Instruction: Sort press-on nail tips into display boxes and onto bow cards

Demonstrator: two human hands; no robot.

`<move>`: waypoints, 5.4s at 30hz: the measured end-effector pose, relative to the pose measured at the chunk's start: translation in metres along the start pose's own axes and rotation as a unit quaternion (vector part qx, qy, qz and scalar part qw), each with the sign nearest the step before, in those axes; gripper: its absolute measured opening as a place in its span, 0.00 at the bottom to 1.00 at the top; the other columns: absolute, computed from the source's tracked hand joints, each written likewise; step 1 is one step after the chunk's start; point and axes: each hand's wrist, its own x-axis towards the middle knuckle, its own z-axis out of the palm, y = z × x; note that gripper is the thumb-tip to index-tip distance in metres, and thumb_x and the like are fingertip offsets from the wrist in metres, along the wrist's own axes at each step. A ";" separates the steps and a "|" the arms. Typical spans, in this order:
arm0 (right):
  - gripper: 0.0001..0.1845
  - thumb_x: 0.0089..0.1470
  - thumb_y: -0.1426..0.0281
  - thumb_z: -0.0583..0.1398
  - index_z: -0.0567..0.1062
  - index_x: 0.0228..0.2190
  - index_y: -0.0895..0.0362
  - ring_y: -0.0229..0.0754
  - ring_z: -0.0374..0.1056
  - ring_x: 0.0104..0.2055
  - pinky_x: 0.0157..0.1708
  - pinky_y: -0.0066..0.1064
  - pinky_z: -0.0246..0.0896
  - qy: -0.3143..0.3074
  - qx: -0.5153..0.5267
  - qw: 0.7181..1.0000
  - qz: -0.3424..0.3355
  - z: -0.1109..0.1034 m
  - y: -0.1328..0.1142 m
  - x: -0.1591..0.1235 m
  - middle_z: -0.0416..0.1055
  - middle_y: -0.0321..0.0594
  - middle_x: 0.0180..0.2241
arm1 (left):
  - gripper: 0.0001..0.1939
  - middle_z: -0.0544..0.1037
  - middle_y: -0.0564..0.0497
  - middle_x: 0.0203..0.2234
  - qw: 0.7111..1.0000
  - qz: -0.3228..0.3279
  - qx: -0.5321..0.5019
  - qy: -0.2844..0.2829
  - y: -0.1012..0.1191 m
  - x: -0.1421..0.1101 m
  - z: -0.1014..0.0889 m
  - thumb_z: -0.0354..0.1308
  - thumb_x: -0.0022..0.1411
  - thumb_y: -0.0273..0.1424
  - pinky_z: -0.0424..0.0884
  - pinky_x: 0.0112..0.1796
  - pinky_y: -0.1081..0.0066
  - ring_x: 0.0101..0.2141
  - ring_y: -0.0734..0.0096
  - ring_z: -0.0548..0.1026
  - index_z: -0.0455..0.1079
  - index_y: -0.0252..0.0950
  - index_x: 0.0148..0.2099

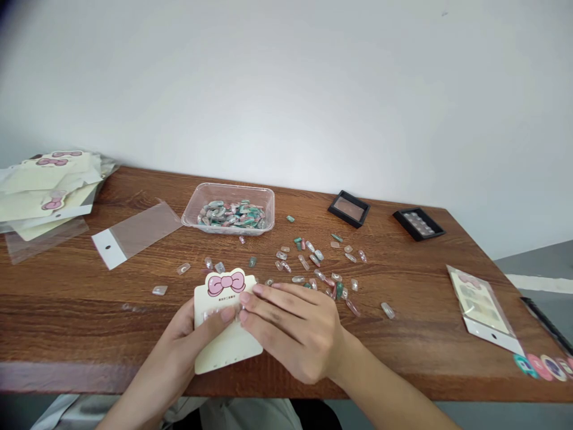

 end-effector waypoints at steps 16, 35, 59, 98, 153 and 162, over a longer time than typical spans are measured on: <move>0.12 0.66 0.76 0.58 0.81 0.44 0.59 0.41 0.76 0.54 0.55 0.32 0.75 -0.002 0.014 1.000 -0.003 -0.003 0.001 0.007 0.81 0.40 0.48 | 0.23 0.84 0.48 0.44 1.000 -0.004 0.001 0.006 0.004 -0.003 0.003 0.71 0.58 0.43 0.74 0.42 0.70 0.41 0.62 0.79 0.78 0.39 0.53; 0.13 0.64 0.69 0.60 0.80 0.45 0.64 0.50 0.72 0.59 0.53 0.39 0.76 -0.010 0.032 0.999 0.004 -0.001 0.000 0.015 0.78 0.57 0.51 | 0.28 0.83 0.44 0.47 0.999 -0.002 -0.039 0.035 0.003 -0.004 0.001 0.72 0.57 0.42 0.76 0.41 0.68 0.43 0.58 0.81 0.76 0.37 0.58; 0.18 0.62 0.67 0.60 0.77 0.51 0.62 0.53 0.69 0.60 0.54 0.44 0.73 -0.041 0.041 0.998 0.032 0.001 -0.001 0.011 0.72 0.59 0.58 | 0.36 0.85 0.46 0.43 0.997 -0.006 -0.065 0.047 0.004 -0.001 0.000 0.73 0.56 0.39 0.75 0.36 0.72 0.37 0.62 0.82 0.69 0.39 0.65; 0.13 0.65 0.67 0.56 0.80 0.44 0.49 0.48 0.72 0.44 0.45 0.41 0.65 -0.219 0.018 0.869 0.443 -0.046 0.070 -0.017 0.78 0.40 0.40 | 0.44 0.81 0.35 0.52 0.989 -0.024 -0.147 0.018 0.023 -0.009 0.006 0.61 0.65 0.32 0.64 0.60 0.45 0.54 0.41 0.78 0.43 0.34 0.76; 0.08 0.63 0.68 0.61 0.82 0.38 0.49 0.49 0.68 0.44 0.45 0.42 0.66 -0.210 0.003 0.903 0.374 -0.044 0.070 -0.020 0.73 0.42 0.39 | 0.43 0.84 0.37 0.47 0.982 -0.036 -0.178 0.047 0.026 -0.013 0.003 0.64 0.59 0.35 0.62 0.59 0.44 0.48 0.36 0.80 0.53 0.33 0.73; 0.08 0.65 0.67 0.58 0.78 0.37 0.52 0.46 0.72 0.43 0.45 0.39 0.66 -0.133 0.037 0.897 0.421 -0.041 0.063 -0.013 0.78 0.40 0.41 | 0.39 0.84 0.35 0.47 0.984 -0.035 -0.171 0.040 0.026 -0.013 0.003 0.62 0.60 0.35 0.61 0.60 0.43 0.48 0.37 0.80 0.57 0.30 0.71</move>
